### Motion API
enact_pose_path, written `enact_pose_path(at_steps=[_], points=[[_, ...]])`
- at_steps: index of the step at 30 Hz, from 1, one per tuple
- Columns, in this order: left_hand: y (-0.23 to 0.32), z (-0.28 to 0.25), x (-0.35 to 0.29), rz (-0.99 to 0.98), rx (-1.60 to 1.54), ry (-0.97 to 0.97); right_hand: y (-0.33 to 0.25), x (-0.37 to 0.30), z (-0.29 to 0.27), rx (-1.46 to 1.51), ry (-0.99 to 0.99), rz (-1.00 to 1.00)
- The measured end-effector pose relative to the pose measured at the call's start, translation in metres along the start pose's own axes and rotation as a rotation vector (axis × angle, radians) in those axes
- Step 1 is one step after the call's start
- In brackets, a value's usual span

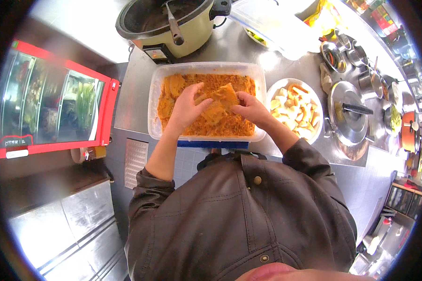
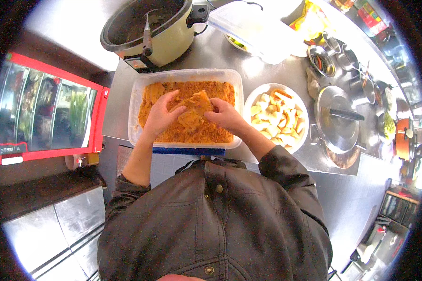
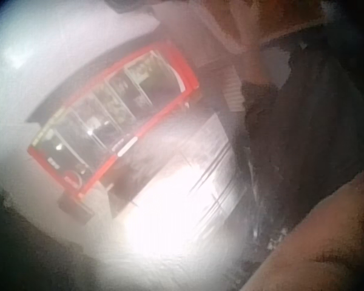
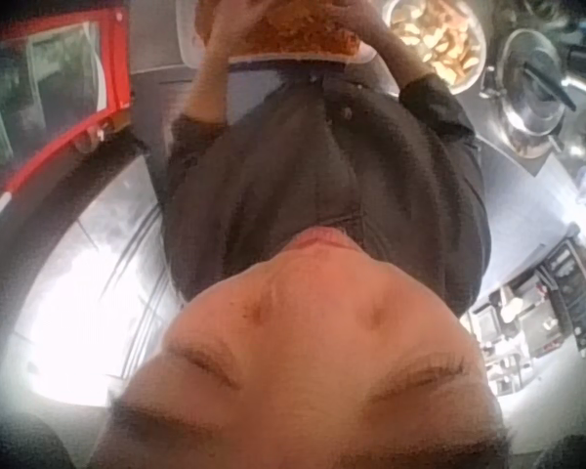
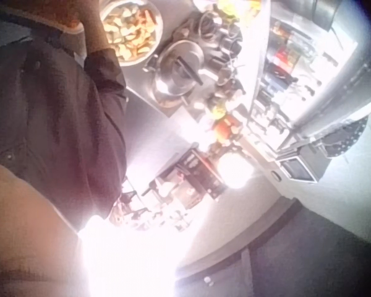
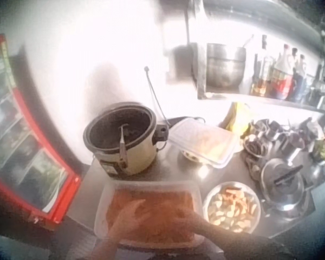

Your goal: The person opens a plastic container filled with a crumbly orange mixture and repeatedly takes portions to place on top of sliced white pieces arranged on a plate. The person uses both hands to transfer the mixture and arrange it in rows over the slices.

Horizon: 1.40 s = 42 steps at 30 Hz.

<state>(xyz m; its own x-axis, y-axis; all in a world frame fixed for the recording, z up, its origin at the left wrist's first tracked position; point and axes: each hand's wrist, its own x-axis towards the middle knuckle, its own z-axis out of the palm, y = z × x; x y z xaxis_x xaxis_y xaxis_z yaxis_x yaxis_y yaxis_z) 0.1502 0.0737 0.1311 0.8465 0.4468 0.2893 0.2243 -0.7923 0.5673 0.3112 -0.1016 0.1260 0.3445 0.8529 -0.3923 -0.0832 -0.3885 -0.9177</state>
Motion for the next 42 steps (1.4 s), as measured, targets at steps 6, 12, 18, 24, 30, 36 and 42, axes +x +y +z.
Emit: enact_pose_path(at_steps=[6,12,18,24,30,36,42], points=[[0.047,-0.009,0.04,-0.249,-0.383,-0.487,0.01,-0.011,-0.008,-0.269,0.137,-0.362],[0.093,0.036,0.083,-0.209,-0.637,-0.48,0.0,-0.065,-0.057,-0.229,0.43,-0.342],[0.15,0.139,0.104,-0.302,-0.817,-0.569,0.052,-0.107,-0.131,-0.279,0.693,-0.225],[0.157,0.233,0.109,-0.524,-0.804,-0.604,0.1,-0.099,-0.186,-0.408,0.793,-0.175],[0.14,0.257,0.113,-0.606,-0.652,-0.628,0.114,-0.081,-0.199,-0.345,0.775,-0.102],[0.14,0.26,0.113,-0.594,-0.583,-0.571,0.101,-0.084,-0.196,-0.362,0.786,0.011],[0.14,0.251,0.109,-0.14,-0.27,-0.282,0.101,-0.086,-0.196,-0.463,0.824,-0.039]])
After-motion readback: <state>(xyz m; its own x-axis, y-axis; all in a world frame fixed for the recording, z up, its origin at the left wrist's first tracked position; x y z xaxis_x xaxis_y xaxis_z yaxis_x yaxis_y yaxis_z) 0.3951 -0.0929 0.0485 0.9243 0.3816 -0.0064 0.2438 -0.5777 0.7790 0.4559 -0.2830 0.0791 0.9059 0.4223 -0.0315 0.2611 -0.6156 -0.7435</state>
